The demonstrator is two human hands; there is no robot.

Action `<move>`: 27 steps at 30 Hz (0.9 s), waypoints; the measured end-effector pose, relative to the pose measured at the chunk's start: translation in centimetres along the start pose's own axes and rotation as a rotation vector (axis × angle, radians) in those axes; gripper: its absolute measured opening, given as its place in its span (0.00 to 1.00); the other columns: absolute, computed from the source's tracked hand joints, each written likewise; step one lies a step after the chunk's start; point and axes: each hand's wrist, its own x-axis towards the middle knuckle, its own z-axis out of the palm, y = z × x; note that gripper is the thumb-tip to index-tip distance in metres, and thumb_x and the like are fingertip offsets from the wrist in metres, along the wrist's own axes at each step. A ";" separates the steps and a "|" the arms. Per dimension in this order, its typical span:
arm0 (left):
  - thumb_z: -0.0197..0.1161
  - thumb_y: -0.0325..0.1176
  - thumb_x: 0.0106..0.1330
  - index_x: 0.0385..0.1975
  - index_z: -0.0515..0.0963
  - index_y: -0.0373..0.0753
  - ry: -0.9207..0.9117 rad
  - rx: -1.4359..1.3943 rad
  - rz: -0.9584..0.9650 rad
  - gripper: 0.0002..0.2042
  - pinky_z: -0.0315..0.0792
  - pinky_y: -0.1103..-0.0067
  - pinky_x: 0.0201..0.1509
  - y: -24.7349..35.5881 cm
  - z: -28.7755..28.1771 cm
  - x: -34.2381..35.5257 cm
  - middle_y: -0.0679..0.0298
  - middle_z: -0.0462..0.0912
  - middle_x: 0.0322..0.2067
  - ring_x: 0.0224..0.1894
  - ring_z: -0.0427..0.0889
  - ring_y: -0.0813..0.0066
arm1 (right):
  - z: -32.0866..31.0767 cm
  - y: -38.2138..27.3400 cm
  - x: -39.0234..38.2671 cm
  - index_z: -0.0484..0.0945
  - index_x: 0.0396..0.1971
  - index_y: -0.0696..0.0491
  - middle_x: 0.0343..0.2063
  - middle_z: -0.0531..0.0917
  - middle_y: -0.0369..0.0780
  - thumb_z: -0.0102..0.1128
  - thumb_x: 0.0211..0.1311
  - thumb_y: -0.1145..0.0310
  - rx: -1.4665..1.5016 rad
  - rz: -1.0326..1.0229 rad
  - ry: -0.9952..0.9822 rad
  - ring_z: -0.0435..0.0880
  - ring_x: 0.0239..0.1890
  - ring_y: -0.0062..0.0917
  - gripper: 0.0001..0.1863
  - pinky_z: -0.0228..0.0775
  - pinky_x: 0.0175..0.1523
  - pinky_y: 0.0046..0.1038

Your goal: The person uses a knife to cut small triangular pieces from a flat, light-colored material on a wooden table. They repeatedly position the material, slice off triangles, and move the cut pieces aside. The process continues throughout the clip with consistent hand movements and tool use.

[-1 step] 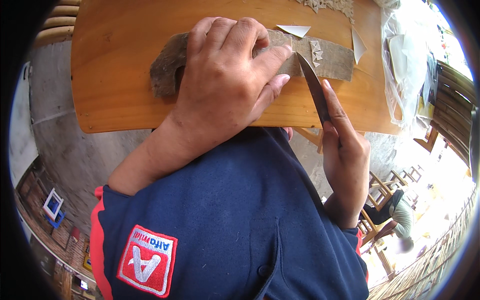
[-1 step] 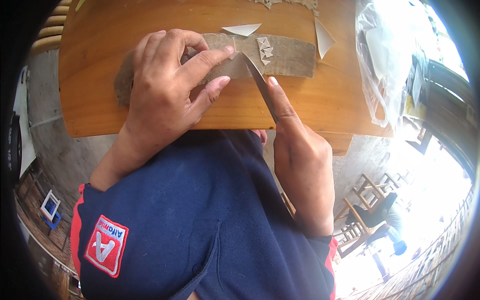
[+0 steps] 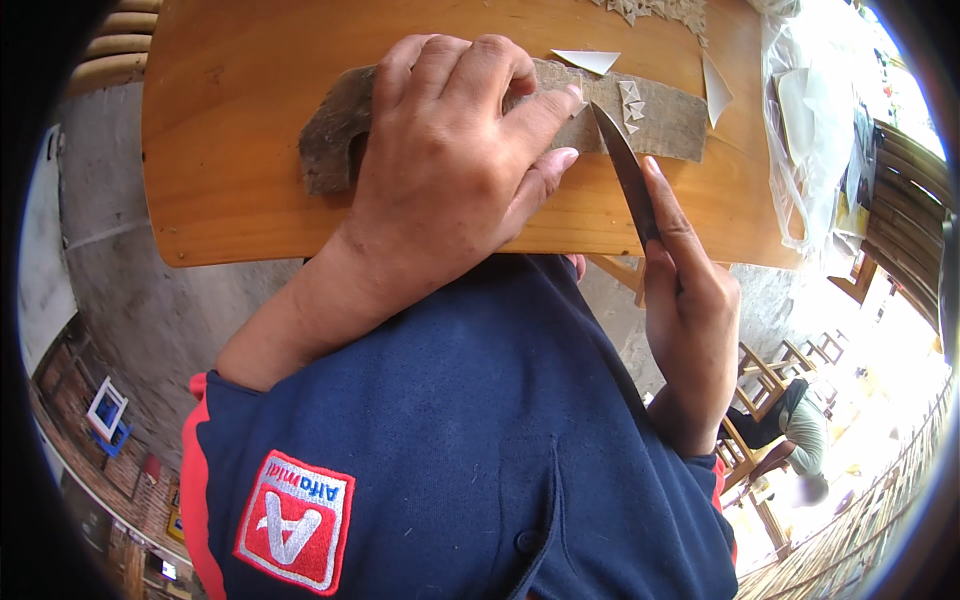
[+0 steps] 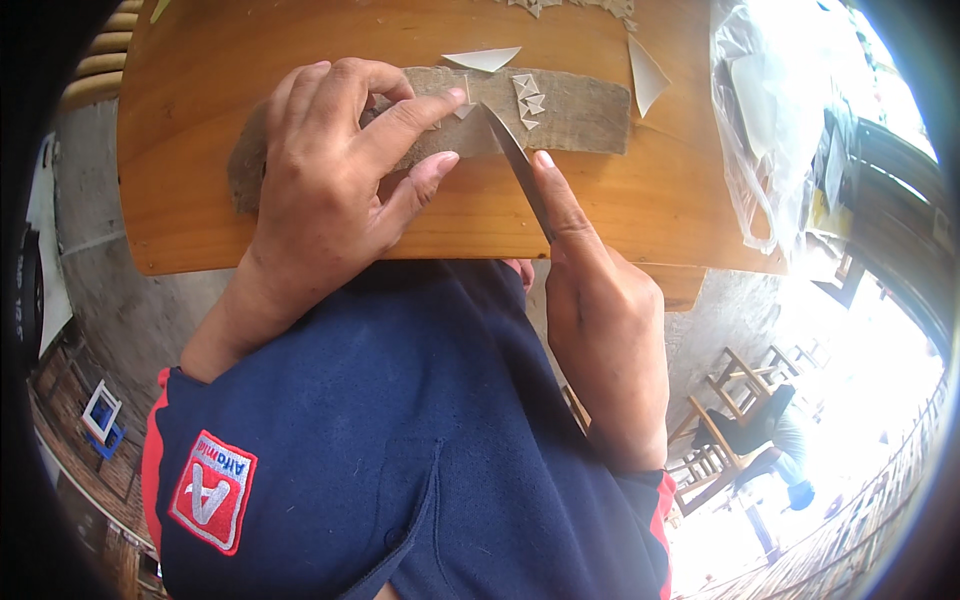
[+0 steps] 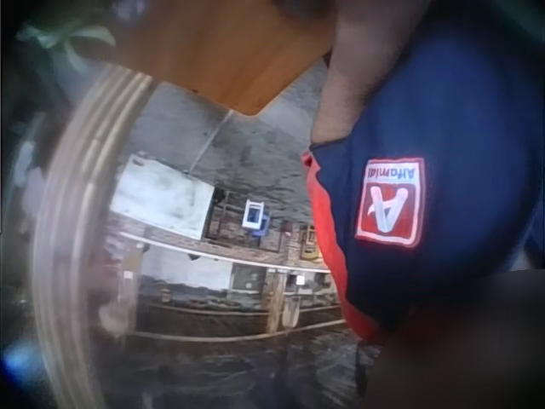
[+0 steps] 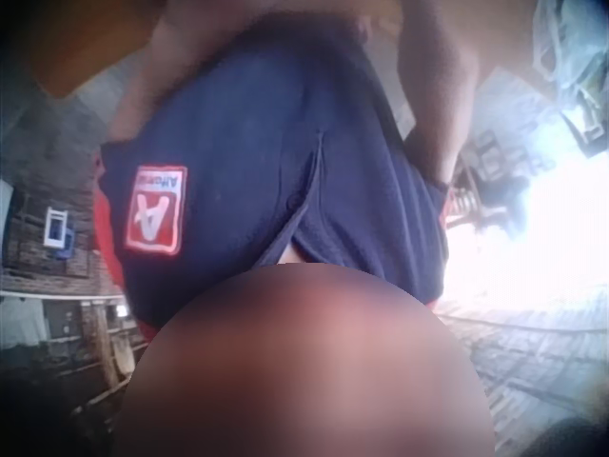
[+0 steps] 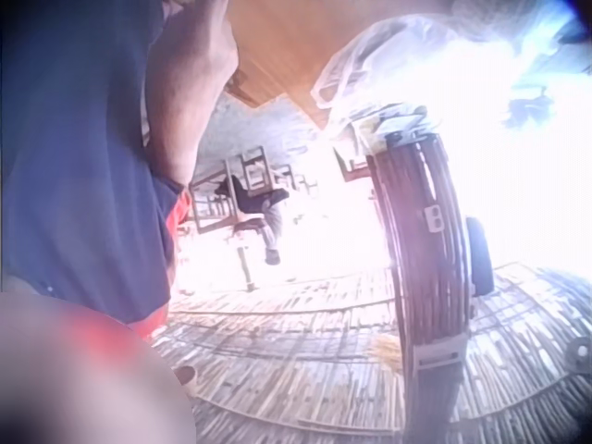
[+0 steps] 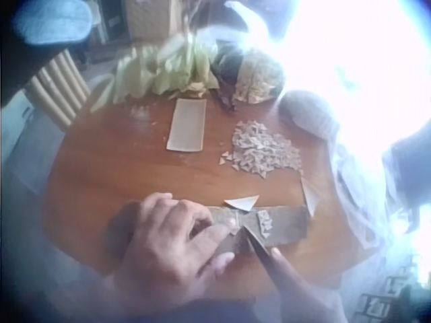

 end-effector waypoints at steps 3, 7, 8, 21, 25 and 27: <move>0.75 0.37 0.61 0.51 0.88 0.47 0.002 0.006 -0.003 0.17 0.67 0.64 0.60 0.0 0.1 -0.1 0.65 0.80 0.44 0.47 0.77 0.64 | 0.0 -0.1 0.3 0.75 0.72 0.51 0.58 0.87 0.47 0.50 0.69 0.88 0.001 -0.018 0.008 0.89 0.51 0.25 0.33 0.76 0.58 0.27; 0.75 0.37 0.61 0.53 0.88 0.46 0.001 -0.014 0.015 0.19 0.68 0.64 0.59 -0.3 0.0 -0.4 0.65 0.80 0.44 0.47 0.76 0.63 | -0.4 -0.4 0.0 0.75 0.72 0.51 0.58 0.87 0.48 0.50 0.69 0.88 0.027 0.095 -0.044 0.89 0.54 0.26 0.33 0.76 0.60 0.28; 0.75 0.37 0.61 0.53 0.87 0.46 -0.019 -0.027 0.010 0.19 0.68 0.64 0.59 0.0 -0.1 -0.7 0.65 0.80 0.45 0.48 0.76 0.63 | -0.5 -0.5 -0.2 0.75 0.72 0.51 0.58 0.87 0.48 0.49 0.69 0.89 0.026 0.075 -0.049 0.89 0.55 0.27 0.33 0.76 0.60 0.28; 0.75 0.35 0.61 0.52 0.88 0.45 0.013 -0.008 0.014 0.18 0.68 0.65 0.58 -0.1 0.2 -0.6 0.64 0.80 0.45 0.48 0.76 0.63 | 0.2 -0.9 0.0 0.76 0.71 0.51 0.60 0.87 0.47 0.49 0.67 0.90 0.011 -0.033 0.030 0.88 0.60 0.30 0.34 0.76 0.63 0.29; 0.75 0.34 0.60 0.51 0.88 0.45 0.023 -0.016 0.016 0.17 0.69 0.65 0.58 -0.2 0.3 -0.7 0.63 0.80 0.45 0.49 0.76 0.63 | 0.4 -1.2 -0.2 0.76 0.71 0.53 0.60 0.86 0.47 0.48 0.66 0.91 -0.033 -0.016 -0.009 0.88 0.60 0.32 0.34 0.76 0.63 0.30; 0.75 0.34 0.60 0.50 0.88 0.45 0.025 -0.022 0.021 0.17 0.69 0.65 0.58 -0.3 0.3 -0.7 0.63 0.80 0.45 0.49 0.76 0.63 | 0.5 -1.2 -0.1 0.76 0.70 0.54 0.60 0.86 0.47 0.48 0.66 0.91 -0.016 -0.046 0.006 0.88 0.60 0.33 0.34 0.77 0.62 0.30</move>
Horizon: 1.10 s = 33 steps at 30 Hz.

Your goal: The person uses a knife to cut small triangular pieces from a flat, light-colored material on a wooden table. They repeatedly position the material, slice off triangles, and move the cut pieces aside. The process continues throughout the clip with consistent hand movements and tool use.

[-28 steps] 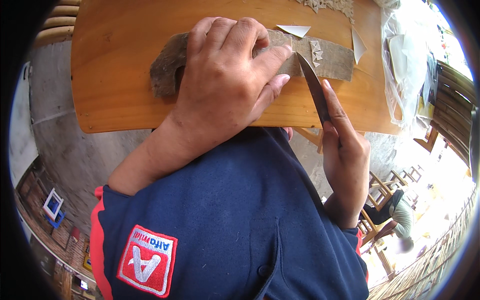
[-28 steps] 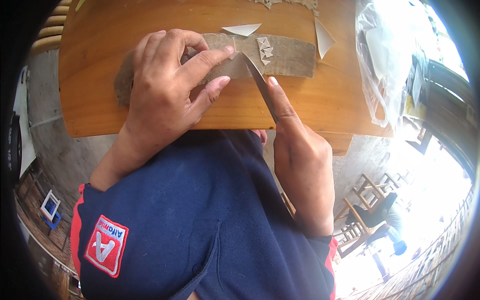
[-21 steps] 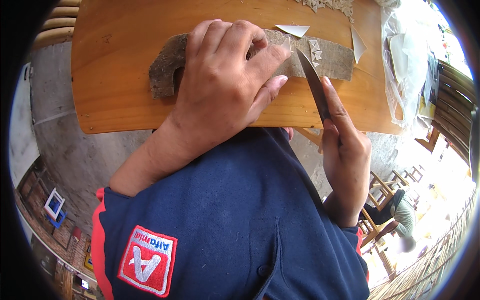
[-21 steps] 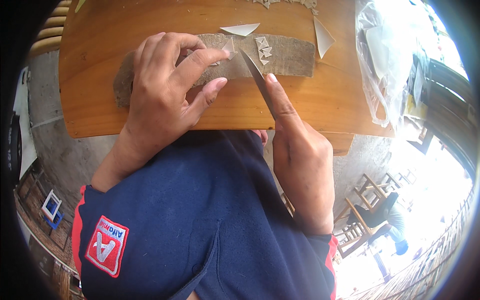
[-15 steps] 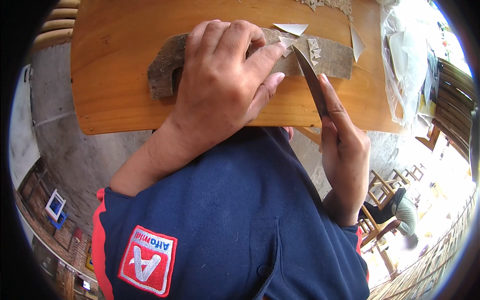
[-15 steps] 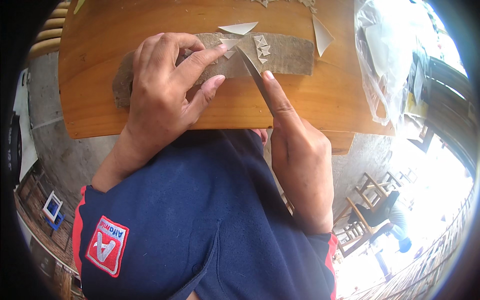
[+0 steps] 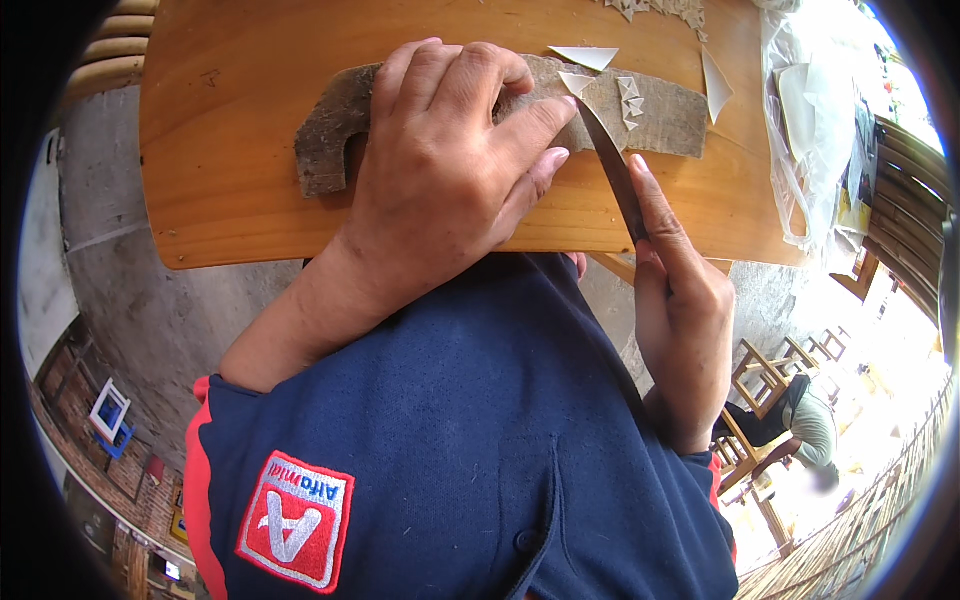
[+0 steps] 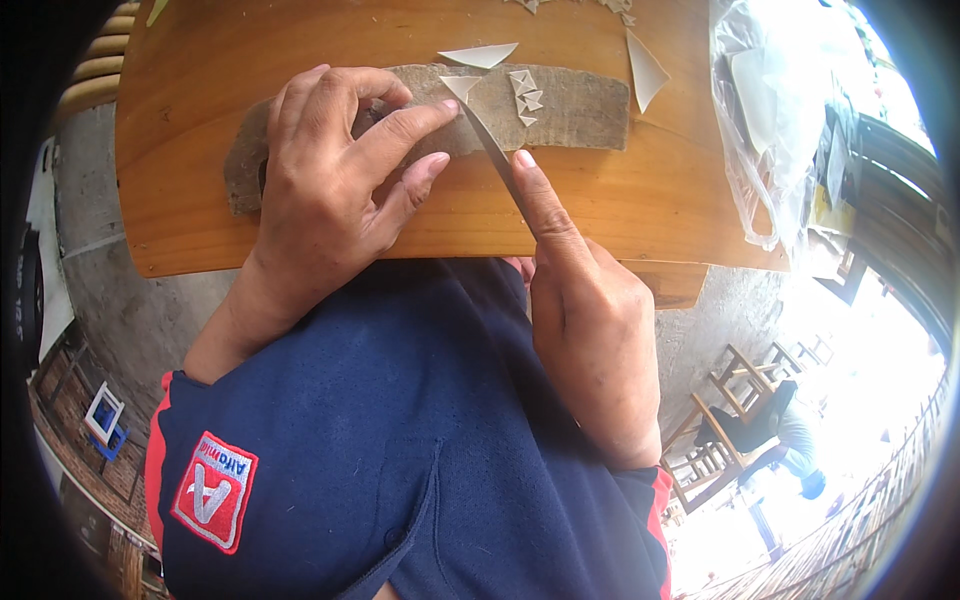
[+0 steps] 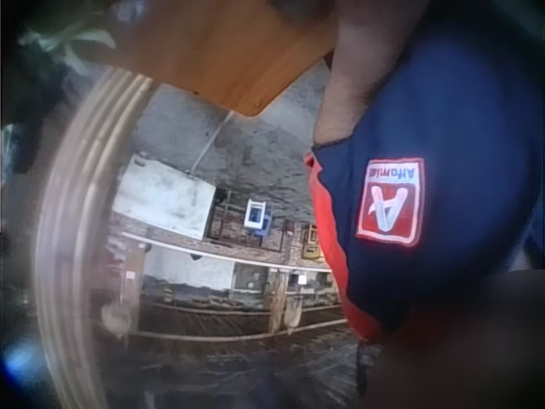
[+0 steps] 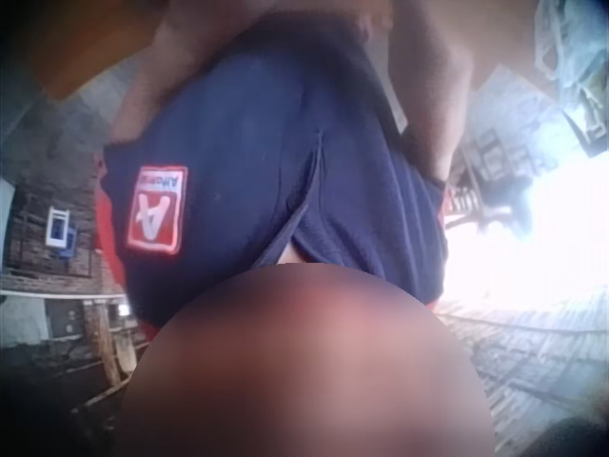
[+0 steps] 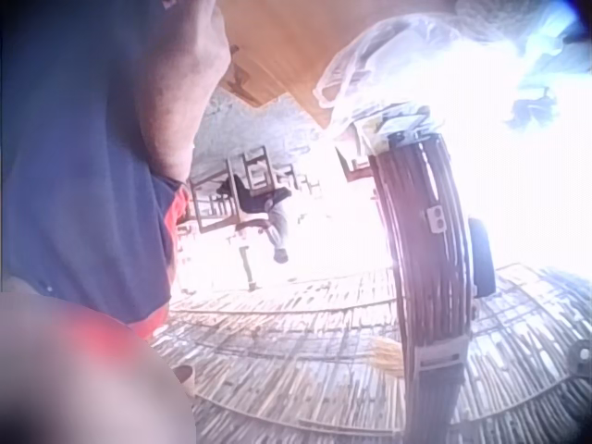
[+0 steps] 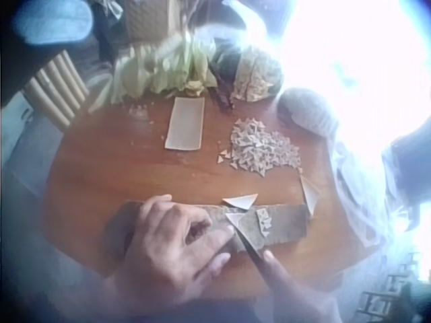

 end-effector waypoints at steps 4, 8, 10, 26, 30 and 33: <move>0.75 0.34 0.60 0.49 0.89 0.45 0.001 -0.007 0.008 0.16 0.69 0.64 0.58 -0.1 0.0 0.0 0.64 0.80 0.45 0.48 0.76 0.64 | -0.1 0.2 0.1 0.77 0.70 0.54 0.61 0.86 0.47 0.48 0.64 0.92 -0.026 -0.026 0.015 0.89 0.59 0.34 0.34 0.77 0.61 0.30; 0.75 0.33 0.61 0.49 0.89 0.45 0.000 -0.004 0.008 0.16 0.69 0.64 0.59 -0.1 0.0 0.0 0.64 0.80 0.45 0.46 0.77 0.64 | -0.3 0.4 0.2 0.77 0.69 0.54 0.62 0.85 0.47 0.48 0.62 0.92 -0.059 -0.039 0.001 0.90 0.58 0.33 0.35 0.77 0.60 0.29; 0.75 0.33 0.61 0.49 0.89 0.45 0.003 0.003 0.009 0.16 0.69 0.64 0.59 0.0 0.0 0.0 0.64 0.80 0.45 0.46 0.76 0.64 | -0.4 0.7 0.2 0.77 0.70 0.52 0.56 0.85 0.47 0.50 0.62 0.91 -0.080 -0.053 0.002 0.90 0.52 0.32 0.36 0.78 0.55 0.30; 0.75 0.31 0.60 0.47 0.90 0.44 0.021 -0.001 0.013 0.14 0.70 0.63 0.58 -0.1 0.1 0.0 0.64 0.80 0.44 0.44 0.76 0.64 | -0.2 1.4 0.7 0.72 0.75 0.41 0.25 0.83 0.45 0.65 0.60 0.84 -0.226 -0.165 0.027 0.86 0.26 0.37 0.41 0.79 0.35 0.41; 0.75 0.30 0.60 0.46 0.90 0.45 0.040 -0.020 0.019 0.14 0.70 0.64 0.57 -0.3 0.3 0.1 0.64 0.81 0.43 0.45 0.77 0.64 | 0.1 1.2 0.9 0.71 0.75 0.43 0.28 0.85 0.47 0.67 0.60 0.83 -0.176 -0.161 0.037 0.87 0.28 0.40 0.41 0.78 0.36 0.43; 0.75 0.30 0.60 0.46 0.90 0.44 0.061 -0.032 0.025 0.13 0.71 0.66 0.56 -0.3 0.5 0.1 0.65 0.82 0.42 0.45 0.78 0.64 | -0.2 0.9 0.4 0.73 0.74 0.45 0.42 0.88 0.50 0.56 0.64 0.87 -0.120 -0.037 -0.009 0.90 0.35 0.36 0.38 0.79 0.46 0.35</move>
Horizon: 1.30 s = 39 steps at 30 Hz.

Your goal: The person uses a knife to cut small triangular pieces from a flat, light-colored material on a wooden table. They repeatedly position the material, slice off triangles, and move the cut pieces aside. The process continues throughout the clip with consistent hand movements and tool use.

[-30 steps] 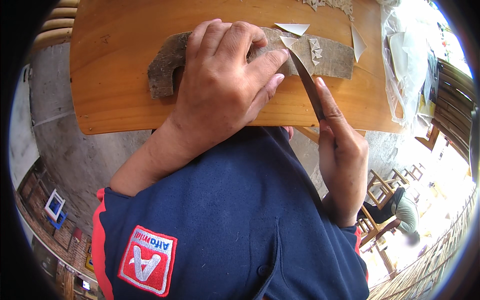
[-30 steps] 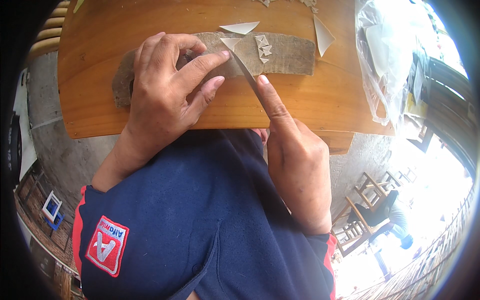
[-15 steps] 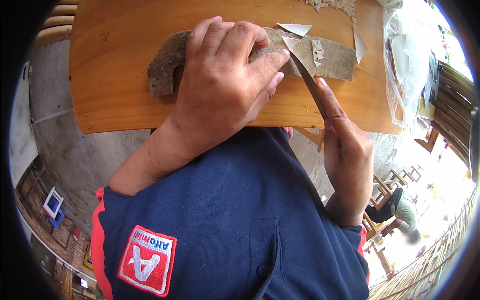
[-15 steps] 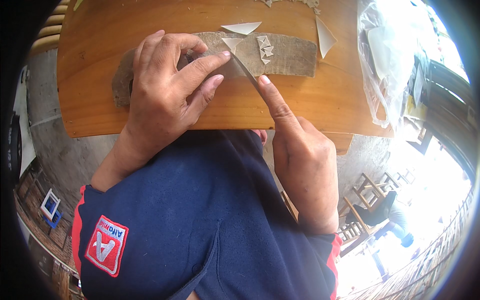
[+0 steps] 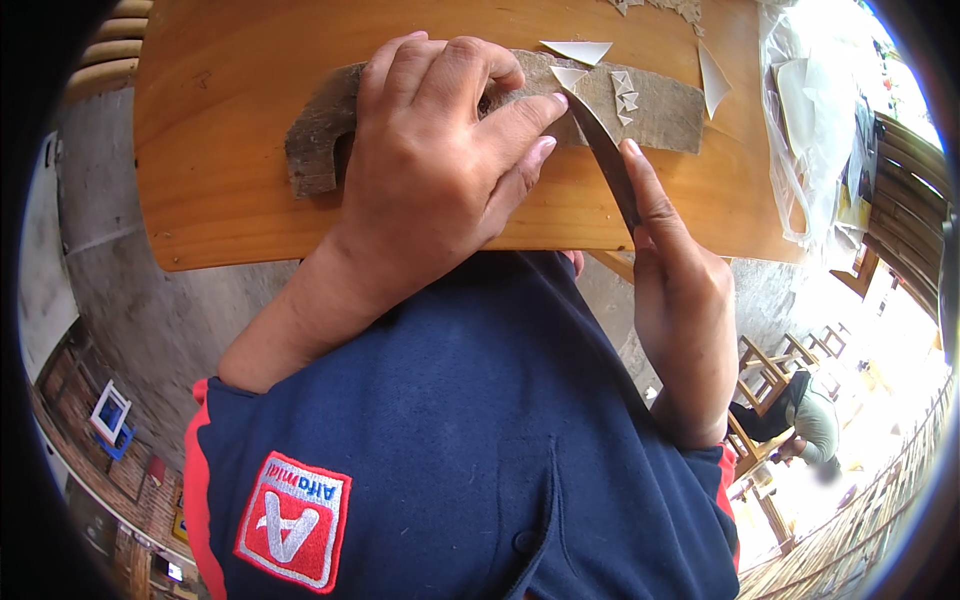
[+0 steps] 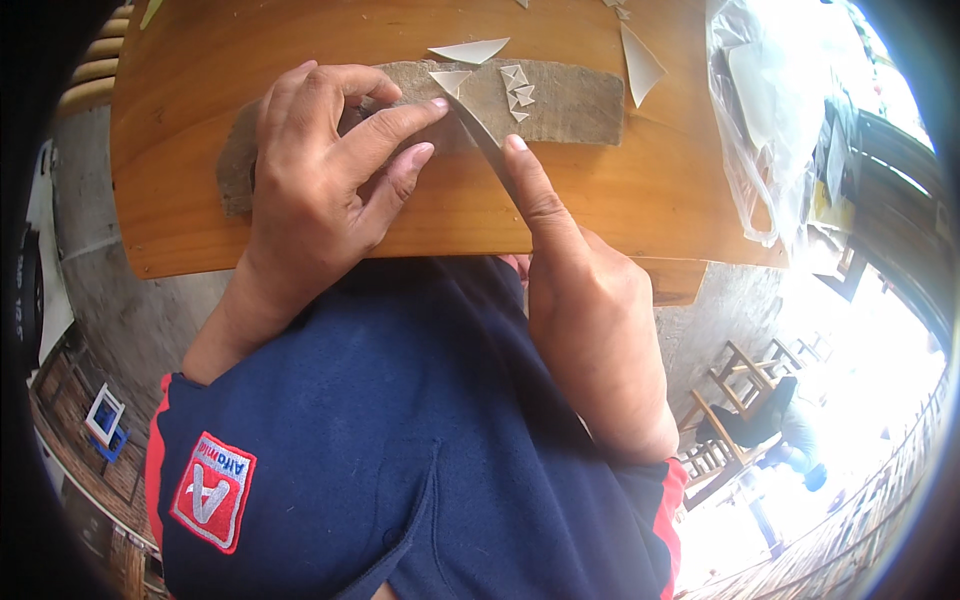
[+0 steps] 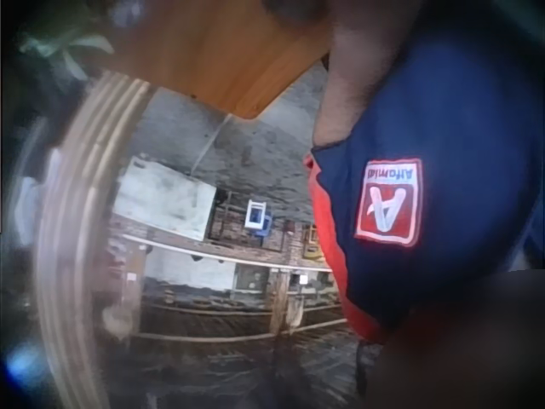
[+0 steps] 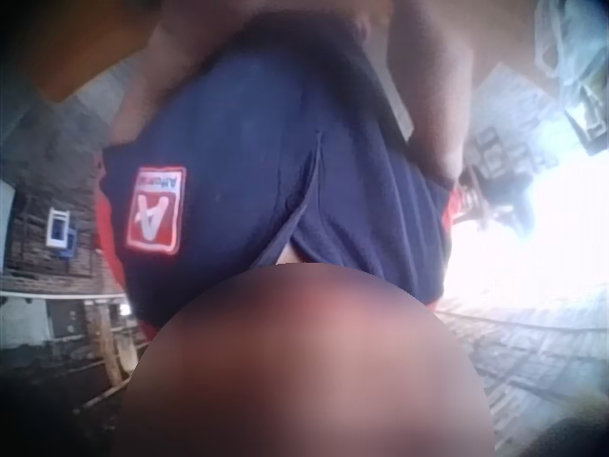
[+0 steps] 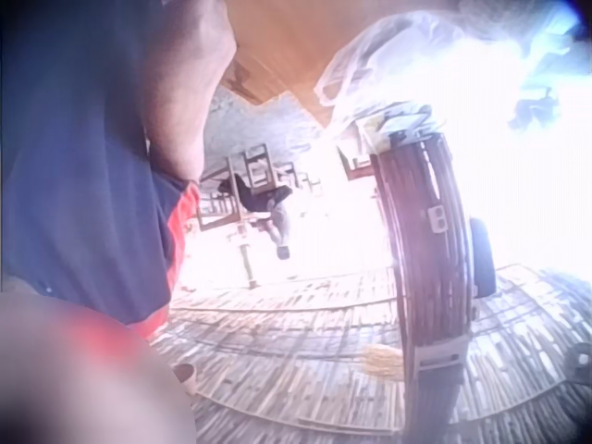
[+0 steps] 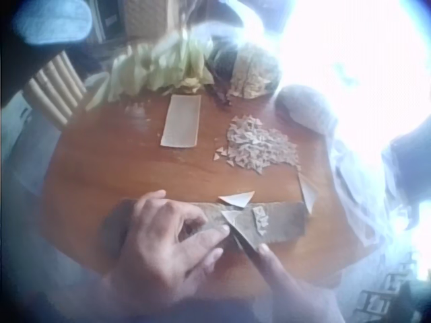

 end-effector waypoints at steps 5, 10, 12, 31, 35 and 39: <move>0.73 0.29 0.62 0.46 0.89 0.43 0.003 -0.036 -0.029 0.12 0.71 0.67 0.55 0.0 -0.3 0.0 0.64 0.83 0.43 0.45 0.79 0.64 | -0.2 -0.5 -0.7 0.75 0.73 0.45 0.39 0.89 0.51 0.51 0.66 0.88 0.138 0.120 0.041 0.86 0.33 0.26 0.37 0.78 0.46 0.29; 0.65 0.23 0.65 0.53 0.85 0.42 0.003 -0.124 -0.122 0.17 0.73 0.70 0.55 -0.1 -0.6 0.4 0.61 0.86 0.43 0.47 0.81 0.65 | 0.2 -0.9 -0.8 0.76 0.72 0.41 0.37 0.87 0.53 0.57 0.68 0.86 0.169 0.023 0.041 0.85 0.28 0.27 0.35 0.79 0.42 0.31; 0.62 0.20 0.66 0.55 0.84 0.41 -0.009 -0.162 -0.167 0.18 0.74 0.70 0.56 0.1 -0.6 0.5 0.61 0.86 0.43 0.47 0.81 0.65 | 0.8 -1.2 -0.7 0.76 0.72 0.38 0.38 0.87 0.54 0.61 0.68 0.83 0.128 -0.019 0.018 0.86 0.27 0.31 0.35 0.81 0.42 0.33; 0.72 0.30 0.65 0.50 0.87 0.42 -0.014 -0.071 -0.217 0.13 0.76 0.69 0.50 1.0 0.1 3.2 0.61 0.84 0.39 0.43 0.80 0.62 | 0.1 0.3 -0.3 0.76 0.73 0.39 0.49 0.89 0.52 0.54 0.70 0.84 0.207 0.116 0.106 0.90 0.47 0.28 0.35 0.79 0.59 0.32; 0.73 0.33 0.65 0.48 0.89 0.41 -0.073 0.006 -0.179 0.13 0.75 0.67 0.53 0.7 0.6 3.8 0.60 0.83 0.39 0.44 0.80 0.60 | 0.0 0.4 -0.1 0.76 0.73 0.39 0.50 0.89 0.52 0.55 0.70 0.84 0.213 0.106 0.112 0.90 0.48 0.27 0.34 0.79 0.59 0.33; 0.75 0.33 0.63 0.45 0.89 0.42 -0.105 -0.006 -0.222 0.11 0.74 0.66 0.55 0.4 0.6 3.9 0.62 0.84 0.40 0.46 0.80 0.60 | 0.0 0.5 -0.2 0.76 0.73 0.39 0.49 0.90 0.51 0.55 0.70 0.84 0.214 0.109 0.120 0.89 0.47 0.26 0.34 0.79 0.58 0.33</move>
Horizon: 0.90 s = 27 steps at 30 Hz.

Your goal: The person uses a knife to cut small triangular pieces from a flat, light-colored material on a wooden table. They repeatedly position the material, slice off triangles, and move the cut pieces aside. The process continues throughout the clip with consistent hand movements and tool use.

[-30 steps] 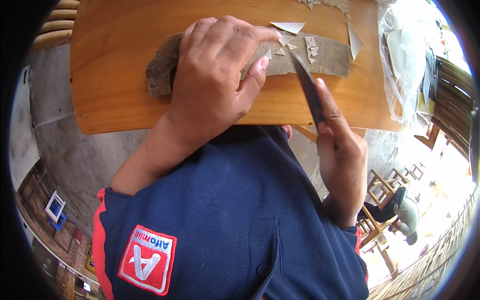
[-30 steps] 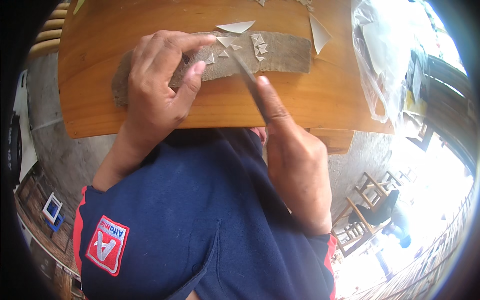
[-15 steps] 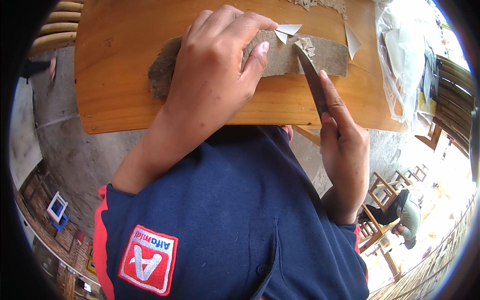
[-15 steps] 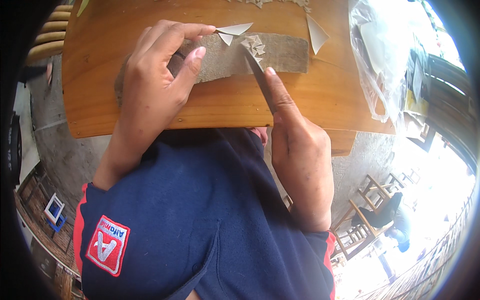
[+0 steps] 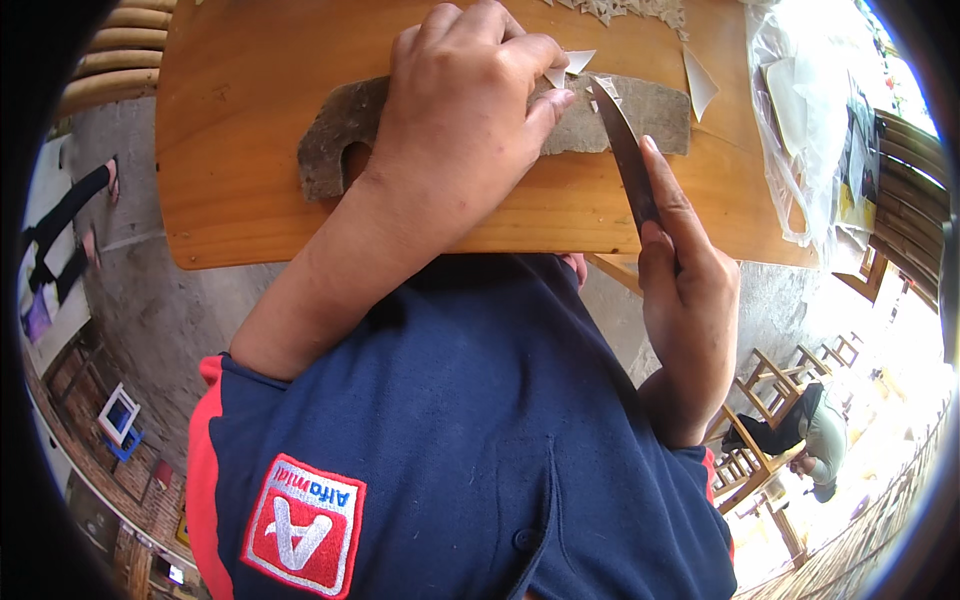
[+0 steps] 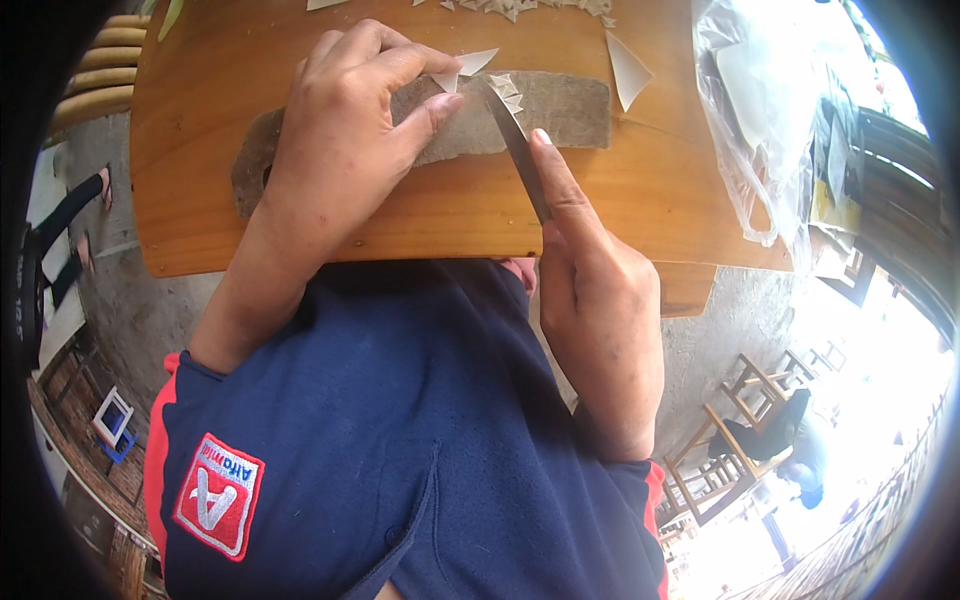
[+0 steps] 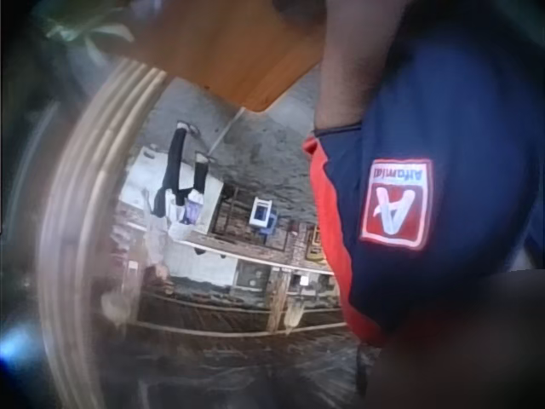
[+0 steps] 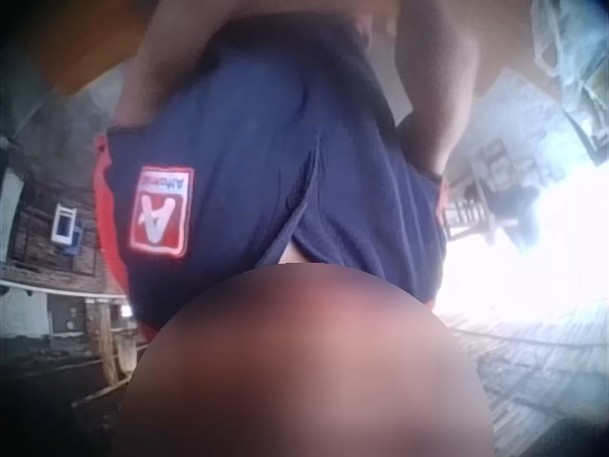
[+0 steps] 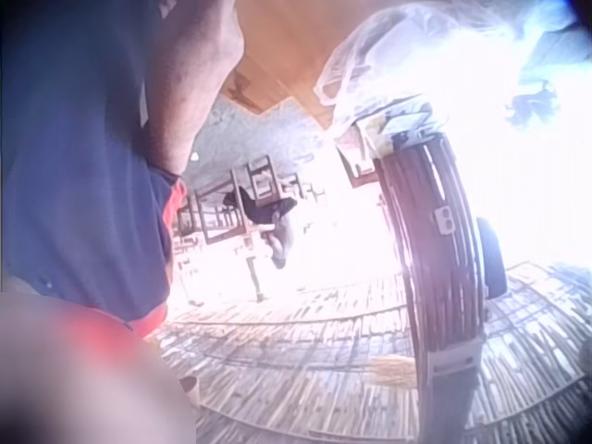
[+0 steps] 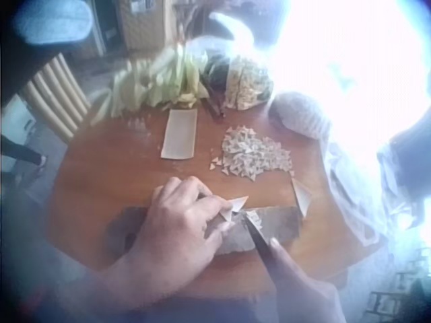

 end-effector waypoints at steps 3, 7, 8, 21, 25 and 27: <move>0.76 0.33 0.62 0.43 0.90 0.43 0.030 -0.008 0.016 0.11 0.72 0.66 0.57 -0.3 0.0 0.0 0.65 0.85 0.40 0.46 0.80 0.61 | -0.1 0.1 -0.1 0.76 0.73 0.40 0.49 0.90 0.50 0.55 0.70 0.84 0.013 0.006 0.001 0.88 0.47 0.25 0.34 0.79 0.59 0.32; 0.78 0.36 0.59 0.40 0.90 0.45 0.075 0.084 0.057 0.11 0.69 0.66 0.58 -0.3 -0.2 -0.6 0.68 0.85 0.40 0.47 0.80 0.64 | -0.2 0.1 -0.3 0.76 0.72 0.41 0.50 0.90 0.48 0.55 0.69 0.85 0.014 -0.001 -0.002 0.88 0.47 0.24 0.34 0.78 0.59 0.31; 0.79 0.37 0.58 0.40 0.90 0.46 0.081 0.104 0.059 0.11 0.68 0.66 0.58 -0.2 -0.3 -0.8 0.69 0.84 0.40 0.47 0.80 0.65 | -0.2 0.1 -0.4 0.77 0.72 0.42 0.50 0.90 0.48 0.55 0.68 0.85 0.022 0.004 -0.008 0.88 0.48 0.24 0.34 0.78 0.60 0.31; 0.77 0.39 0.60 0.40 0.91 0.48 0.165 0.198 0.062 0.10 0.66 0.66 0.59 0.3 -1.1 -2.9 0.70 0.83 0.41 0.47 0.79 0.68 | 1.2 -1.1 -0.4 0.72 0.74 0.44 0.36 0.87 0.53 0.55 0.68 0.85 0.005 -0.106 -0.049 0.91 0.34 0.40 0.36 0.83 0.43 0.40; 0.75 0.36 0.63 0.40 0.91 0.47 0.112 0.187 0.065 0.08 0.65 0.65 0.61 0.6 -1.5 -3.3 0.70 0.83 0.42 0.47 0.78 0.67 | 1.3 -1.2 -0.5 0.71 0.75 0.45 0.35 0.87 0.53 0.54 0.68 0.85 0.008 -0.120 -0.021 0.91 0.33 0.40 0.35 0.83 0.42 0.40; 0.75 0.36 0.63 0.41 0.91 0.47 0.097 0.173 0.061 0.08 0.65 0.65 0.61 0.7 -1.6 -3.5 0.69 0.83 0.42 0.47 0.78 0.67 | 1.3 -1.2 -0.4 0.71 0.75 0.45 0.34 0.87 0.53 0.54 0.68 0.85 0.000 -0.098 -0.024 0.91 0.32 0.39 0.35 0.83 0.42 0.40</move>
